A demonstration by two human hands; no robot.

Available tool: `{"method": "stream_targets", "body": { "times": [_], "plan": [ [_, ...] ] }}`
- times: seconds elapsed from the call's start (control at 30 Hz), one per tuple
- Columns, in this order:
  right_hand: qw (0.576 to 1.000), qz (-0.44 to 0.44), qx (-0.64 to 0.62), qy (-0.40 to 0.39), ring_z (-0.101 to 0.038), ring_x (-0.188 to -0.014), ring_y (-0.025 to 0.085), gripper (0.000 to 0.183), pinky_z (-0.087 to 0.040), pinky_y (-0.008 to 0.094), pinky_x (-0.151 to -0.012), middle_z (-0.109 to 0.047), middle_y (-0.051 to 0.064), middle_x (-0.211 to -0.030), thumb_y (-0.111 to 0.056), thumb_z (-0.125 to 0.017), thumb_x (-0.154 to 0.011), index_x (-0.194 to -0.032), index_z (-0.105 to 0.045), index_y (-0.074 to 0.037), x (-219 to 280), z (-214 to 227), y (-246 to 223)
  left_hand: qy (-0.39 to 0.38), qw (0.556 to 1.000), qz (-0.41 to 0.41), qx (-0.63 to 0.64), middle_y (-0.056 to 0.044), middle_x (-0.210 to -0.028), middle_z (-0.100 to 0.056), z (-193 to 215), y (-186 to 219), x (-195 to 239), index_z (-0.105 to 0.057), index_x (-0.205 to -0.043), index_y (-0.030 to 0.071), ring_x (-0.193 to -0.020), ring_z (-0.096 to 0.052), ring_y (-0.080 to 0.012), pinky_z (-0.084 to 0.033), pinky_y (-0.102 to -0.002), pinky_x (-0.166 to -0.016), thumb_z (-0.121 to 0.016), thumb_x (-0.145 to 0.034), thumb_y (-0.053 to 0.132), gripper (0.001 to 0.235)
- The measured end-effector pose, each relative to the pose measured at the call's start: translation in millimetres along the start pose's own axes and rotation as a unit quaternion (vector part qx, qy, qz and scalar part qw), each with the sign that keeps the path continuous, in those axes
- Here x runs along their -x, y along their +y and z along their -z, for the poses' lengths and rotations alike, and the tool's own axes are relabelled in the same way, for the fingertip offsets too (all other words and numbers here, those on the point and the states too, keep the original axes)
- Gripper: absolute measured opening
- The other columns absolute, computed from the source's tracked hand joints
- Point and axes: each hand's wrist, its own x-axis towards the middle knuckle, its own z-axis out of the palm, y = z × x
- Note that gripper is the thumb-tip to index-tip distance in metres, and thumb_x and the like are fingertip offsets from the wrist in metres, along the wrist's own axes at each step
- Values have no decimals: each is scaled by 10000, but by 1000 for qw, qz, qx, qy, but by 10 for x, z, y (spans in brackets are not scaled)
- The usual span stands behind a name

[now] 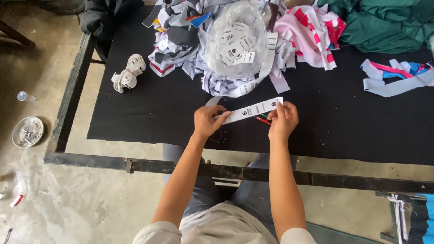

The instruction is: Cutting individual clothing labels from a continuous printed strip using scissors

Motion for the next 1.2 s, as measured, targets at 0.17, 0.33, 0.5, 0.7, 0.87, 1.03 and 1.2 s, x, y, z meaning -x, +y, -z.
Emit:
{"method": "stream_targets", "body": {
  "times": [0.17, 0.33, 0.5, 0.7, 0.87, 1.03, 1.2],
  "plan": [
    [999, 12, 29, -22, -668, -564, 168, 113, -539, 267, -498, -618, 71, -791, 12, -681, -952, -1021, -613, -47, 69, -53, 1, 92, 993, -27, -74, 34, -551, -522, 14, -67, -40, -740, -921, 212, -566, -585, -197, -468, -307, -666, -823, -832, 470, 285],
    [996, -12, 46, -75, -710, -650, 184, 110, -607, 291, -578, -660, 106, -840, 19, -666, -953, -1023, -596, -29, 236, -190, 66, 126, 985, -63, -95, 16, -764, -592, -1, -18, -61, -731, -1027, 140, -841, -603, -196, -418, -335, -836, -827, -841, 451, 374],
    [972, 34, 109, -203, -738, -756, 216, 90, -633, 325, -664, -690, 174, -937, 48, -674, -940, -987, -614, 2, 301, -217, 148, 22, 990, -89, -107, -32, -1037, -661, -52, -7, -34, -684, -1214, 163, -1046, -597, -242, -414, -402, -941, -781, -841, 525, 528],
    [946, 53, 164, -274, -743, -812, 174, 92, -631, 324, -739, -738, 174, -989, -1, -716, -951, -1015, -650, -5, 303, -183, 162, -70, 989, -72, -108, -90, -1185, -654, -190, -8, 25, -621, -1356, 117, -1197, -557, -275, -385, -443, -1057, -830, -813, 389, 643],
    [922, 77, 219, -309, -748, -821, 179, 88, -626, 334, -738, -752, 174, -991, -29, -727, -950, -1006, -661, -20, 409, -284, -23, -53, 986, -127, -90, -10, -1195, -661, -193, -5, 8, -669, -1110, 171, -1229, -564, -233, -379, -434, -1076, -811, -832, 352, 361],
    [908, 116, 238, -324, -746, -863, 198, 74, -611, 313, -735, -764, 160, -984, 9, -716, -929, -976, -672, -29, 469, -325, -123, -42, 981, -180, -54, 10, -1014, -714, -240, -8, 56, -665, -872, 164, -1192, -635, -196, -374, -431, -1107, -796, -873, 329, 210],
    [936, 78, 152, -309, -737, -897, 206, 79, -623, 297, -751, -757, 190, -1036, 30, -655, -945, -1010, -651, -15, 421, -338, -144, -66, 981, -177, -52, -10, -862, -743, -345, -131, 91, -691, -904, 140, -1064, -701, -152, -313, -460, -1147, -798, -862, 261, 168]
  ]
}}
